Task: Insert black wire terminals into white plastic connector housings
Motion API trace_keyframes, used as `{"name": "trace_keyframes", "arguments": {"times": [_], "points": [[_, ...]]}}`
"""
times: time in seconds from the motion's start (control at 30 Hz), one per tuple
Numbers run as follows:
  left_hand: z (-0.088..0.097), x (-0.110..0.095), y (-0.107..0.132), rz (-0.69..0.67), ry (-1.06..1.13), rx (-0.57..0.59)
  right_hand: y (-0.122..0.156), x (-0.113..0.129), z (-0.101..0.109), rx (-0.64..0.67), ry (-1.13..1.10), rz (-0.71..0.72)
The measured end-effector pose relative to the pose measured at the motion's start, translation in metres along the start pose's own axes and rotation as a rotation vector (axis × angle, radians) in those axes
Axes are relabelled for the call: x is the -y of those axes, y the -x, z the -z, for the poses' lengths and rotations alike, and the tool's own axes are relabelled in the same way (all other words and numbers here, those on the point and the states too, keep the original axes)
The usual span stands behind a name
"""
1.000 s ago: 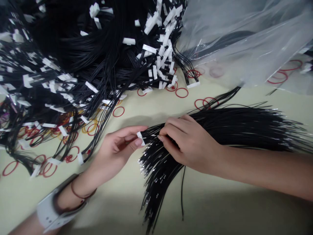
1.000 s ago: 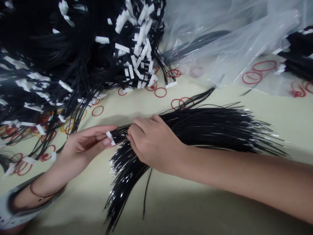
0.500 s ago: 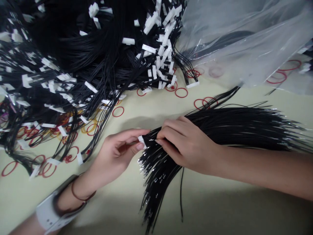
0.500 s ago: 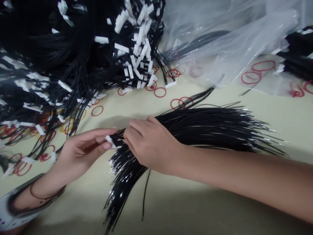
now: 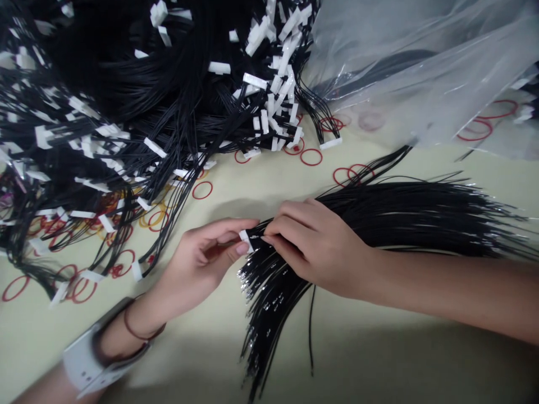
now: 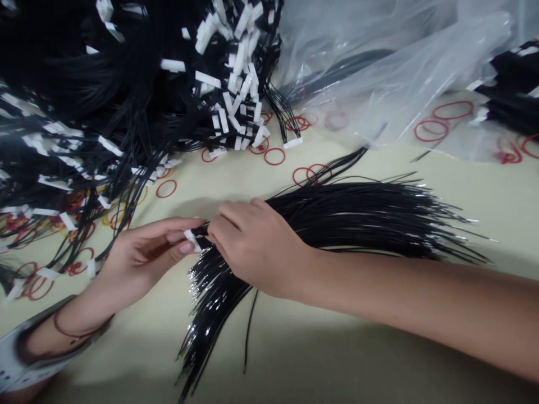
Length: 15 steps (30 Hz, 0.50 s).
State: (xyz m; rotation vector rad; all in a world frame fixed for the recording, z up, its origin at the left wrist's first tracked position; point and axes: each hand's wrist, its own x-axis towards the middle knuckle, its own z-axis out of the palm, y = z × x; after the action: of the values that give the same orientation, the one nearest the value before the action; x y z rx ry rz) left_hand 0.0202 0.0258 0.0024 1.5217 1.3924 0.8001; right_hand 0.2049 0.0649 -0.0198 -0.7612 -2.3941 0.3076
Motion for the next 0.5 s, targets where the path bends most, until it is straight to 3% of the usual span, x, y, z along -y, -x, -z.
{"name": "trace_keyframes", "arguments": {"times": [0.5], "points": [[-0.0042,0.0008,-0.0007,-0.024,-0.044,-0.008,0.0028,-0.0014,-0.0029,0.034,0.070,0.052]]}}
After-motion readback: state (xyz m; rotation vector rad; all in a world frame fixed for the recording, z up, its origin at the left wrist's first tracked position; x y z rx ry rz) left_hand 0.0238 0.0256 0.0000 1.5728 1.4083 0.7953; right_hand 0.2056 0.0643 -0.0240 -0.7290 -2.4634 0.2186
